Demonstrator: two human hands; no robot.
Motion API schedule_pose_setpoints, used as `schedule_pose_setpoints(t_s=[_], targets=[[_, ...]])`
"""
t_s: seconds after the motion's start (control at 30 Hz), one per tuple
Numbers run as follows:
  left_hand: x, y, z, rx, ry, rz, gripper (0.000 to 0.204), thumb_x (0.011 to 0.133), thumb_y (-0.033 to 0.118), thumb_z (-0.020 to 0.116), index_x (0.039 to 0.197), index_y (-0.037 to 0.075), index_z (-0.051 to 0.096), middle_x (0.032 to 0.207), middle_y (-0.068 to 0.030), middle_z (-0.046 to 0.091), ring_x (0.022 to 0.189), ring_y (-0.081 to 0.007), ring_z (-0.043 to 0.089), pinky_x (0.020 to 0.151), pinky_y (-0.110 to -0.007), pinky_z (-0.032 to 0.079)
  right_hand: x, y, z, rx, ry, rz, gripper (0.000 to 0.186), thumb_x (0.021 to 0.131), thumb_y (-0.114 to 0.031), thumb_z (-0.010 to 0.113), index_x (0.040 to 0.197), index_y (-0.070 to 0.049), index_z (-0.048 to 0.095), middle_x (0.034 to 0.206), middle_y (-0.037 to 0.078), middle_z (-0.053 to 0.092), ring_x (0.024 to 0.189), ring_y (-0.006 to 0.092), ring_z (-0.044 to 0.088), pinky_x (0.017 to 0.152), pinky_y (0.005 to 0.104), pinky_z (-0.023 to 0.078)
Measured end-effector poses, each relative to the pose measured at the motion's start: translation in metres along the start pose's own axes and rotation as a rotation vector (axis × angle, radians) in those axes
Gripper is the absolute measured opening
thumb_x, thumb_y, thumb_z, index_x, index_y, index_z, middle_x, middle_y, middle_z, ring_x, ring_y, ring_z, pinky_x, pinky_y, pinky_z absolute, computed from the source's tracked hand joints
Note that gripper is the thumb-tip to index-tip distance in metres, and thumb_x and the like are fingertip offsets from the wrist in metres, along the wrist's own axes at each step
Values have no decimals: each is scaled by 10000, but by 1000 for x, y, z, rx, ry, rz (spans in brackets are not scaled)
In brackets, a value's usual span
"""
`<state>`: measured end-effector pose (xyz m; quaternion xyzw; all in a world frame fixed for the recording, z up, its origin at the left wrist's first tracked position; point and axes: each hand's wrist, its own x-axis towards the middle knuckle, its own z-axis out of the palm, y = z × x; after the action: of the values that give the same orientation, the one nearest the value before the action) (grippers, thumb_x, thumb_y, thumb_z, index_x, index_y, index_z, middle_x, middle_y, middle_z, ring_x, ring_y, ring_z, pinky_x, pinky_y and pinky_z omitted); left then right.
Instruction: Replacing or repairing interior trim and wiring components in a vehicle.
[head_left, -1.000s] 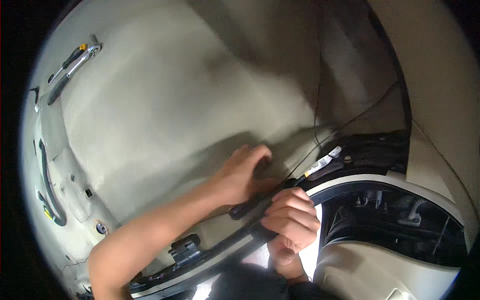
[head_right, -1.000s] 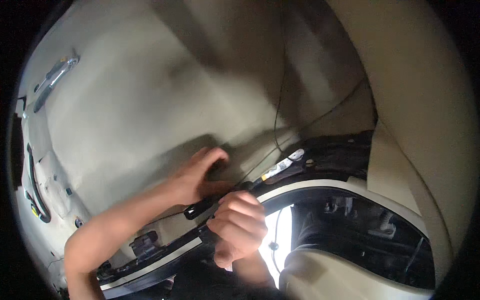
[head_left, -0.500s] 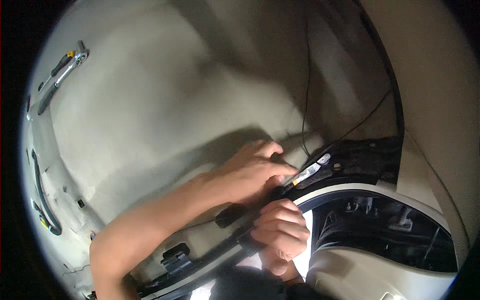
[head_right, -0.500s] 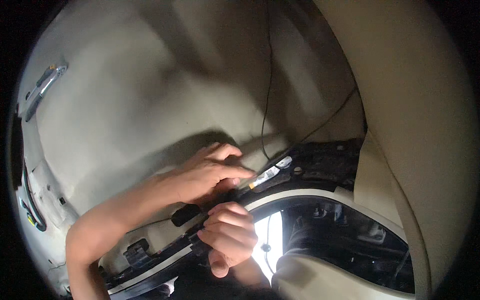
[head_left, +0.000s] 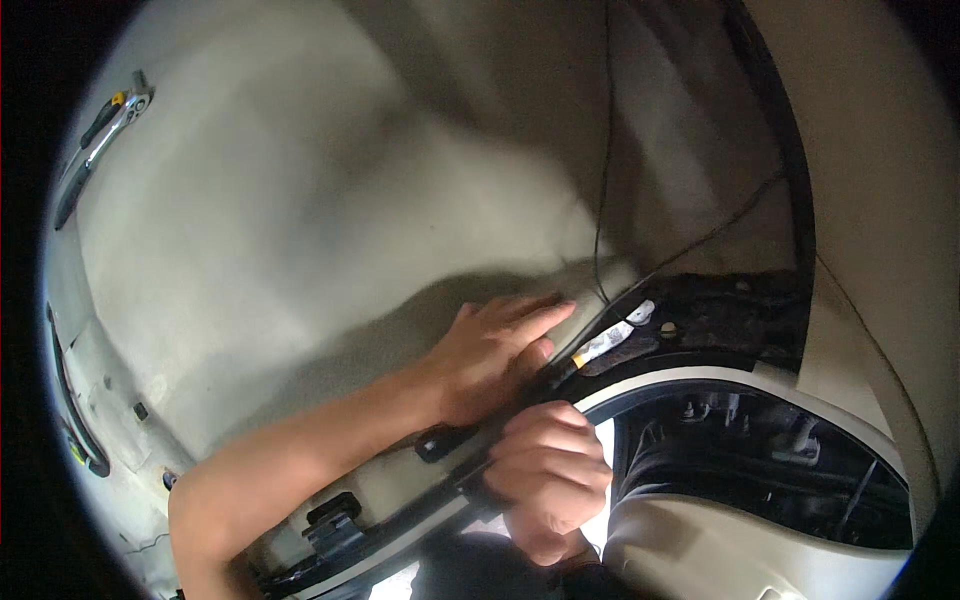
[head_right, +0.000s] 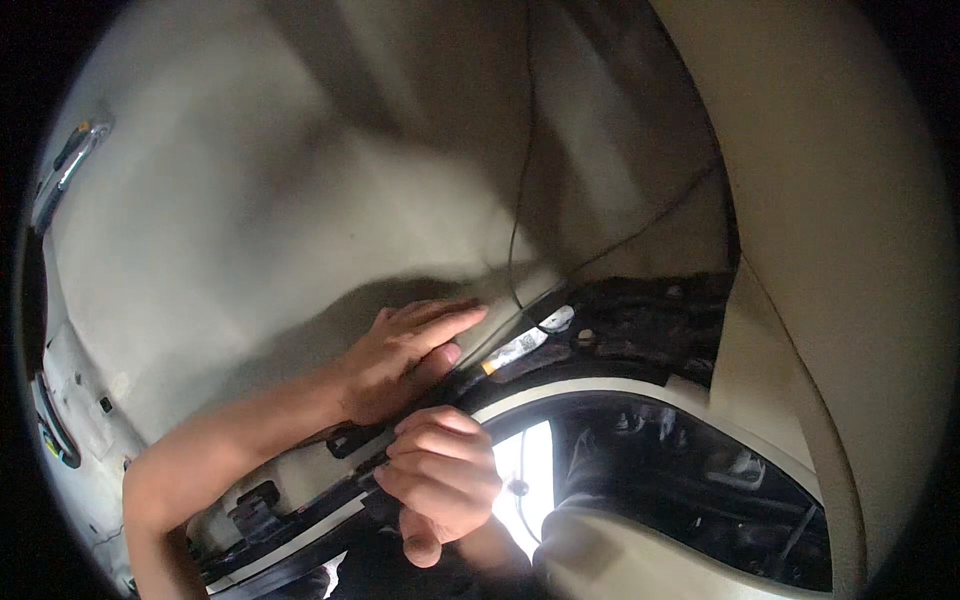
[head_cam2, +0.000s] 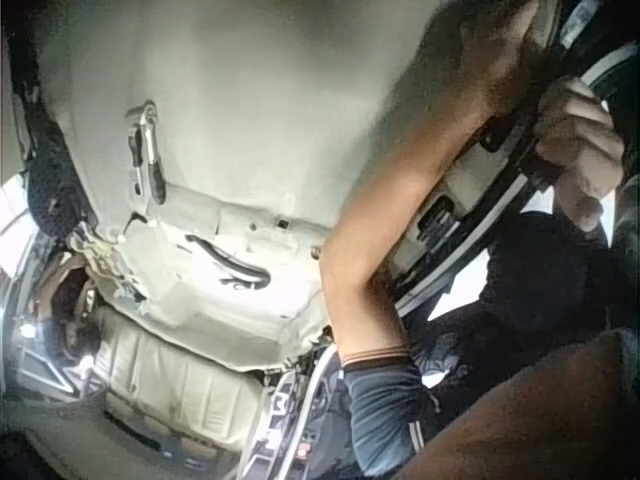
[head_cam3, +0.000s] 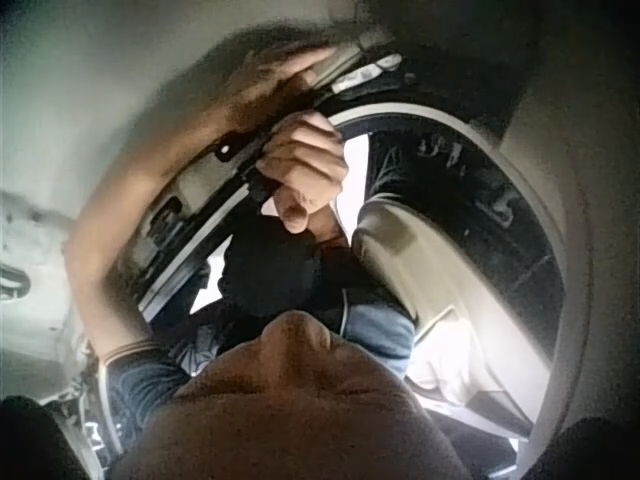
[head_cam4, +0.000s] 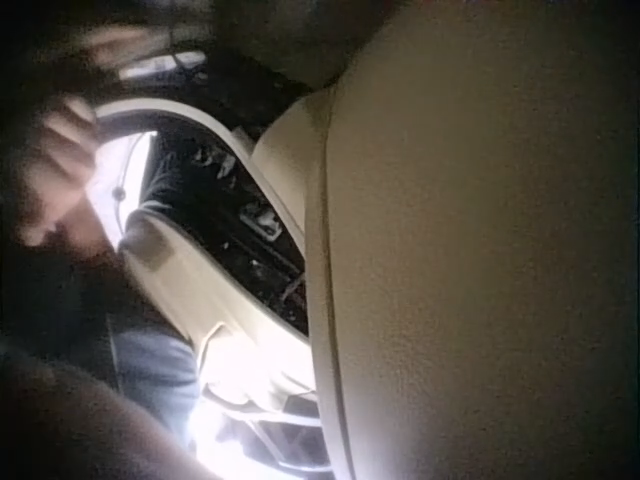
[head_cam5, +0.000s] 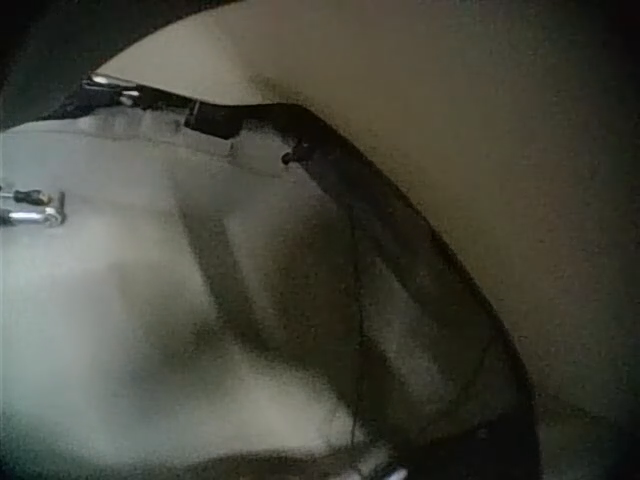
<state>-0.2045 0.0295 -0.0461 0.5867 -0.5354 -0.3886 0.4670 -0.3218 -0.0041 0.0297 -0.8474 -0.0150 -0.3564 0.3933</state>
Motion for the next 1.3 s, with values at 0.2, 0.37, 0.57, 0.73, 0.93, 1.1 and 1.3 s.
schedule_pose_setpoints(t_s=[0.2,0.37,0.57,0.73,0.93,1.1,1.3], targets=[[-21,-21,1,-266,152,94,412,1016,197,535,1400,46,533,1456,-213,510,1278,-419,543,1084,-448,450,1,-6,1,-64,52,78,785,1024,-604,356,624,1,655,520,66,581,498,236,603,564,392,545],[-85,-8,-38,-349,-34,-21,448,1007,203,542,1416,24,509,1480,-272,455,1308,-427,518,1089,-455,436,1,-13,-1,-122,-6,159,764,1028,-597,287,658,-19,622,536,69,579,492,239,585,593,410,483],[-122,-1,-42,-278,-28,-55,478,1013,243,539,1431,17,497,1494,-292,426,1383,-438,429,1123,-463,386,3,-2,7,-82,-10,122,783,1017,-615,307,620,-12,611,518,77,569,486,241,579,572,401,483],[-125,0,-40,-382,-65,-142,486,1031,283,518,1446,31,499,1515,-292,404,1429,-435,372,1158,-462,342,13,-6,8,-104,-69,343,752,995,-594,385,569,-9,592,506,86,572,455,236,557,535,384,478],[-131,-8,-47,-296,-128,29,573,998,310,571,1503,89,417,1529,-325,349,1440,-465,332,1161,-501,330,11,-5,-7,42,-128,238,679,1012,-525,404,593,-27,598,495,62,564,427,196,539,510,364,467],[-132,-7,-49,-89,-218,27,654,1019,410,518,1545,61,349,1582,-304,265,1468,-457,281,1190,-499,283,8,-1,-3,91,-95,162,597,980,-461,486,587,-24,591,500,41,536,406,210,506,475,382,459],[-124,5,-55,-24,-133,-29,630,993,418,575,1471,30,443,1456,-316,444,1326,-473,471,1084,-495,424,13,-3,1,54,-81,222,671,971,-508,422,554,-6,580,486,81,555,410,221,507,483,373,450]])
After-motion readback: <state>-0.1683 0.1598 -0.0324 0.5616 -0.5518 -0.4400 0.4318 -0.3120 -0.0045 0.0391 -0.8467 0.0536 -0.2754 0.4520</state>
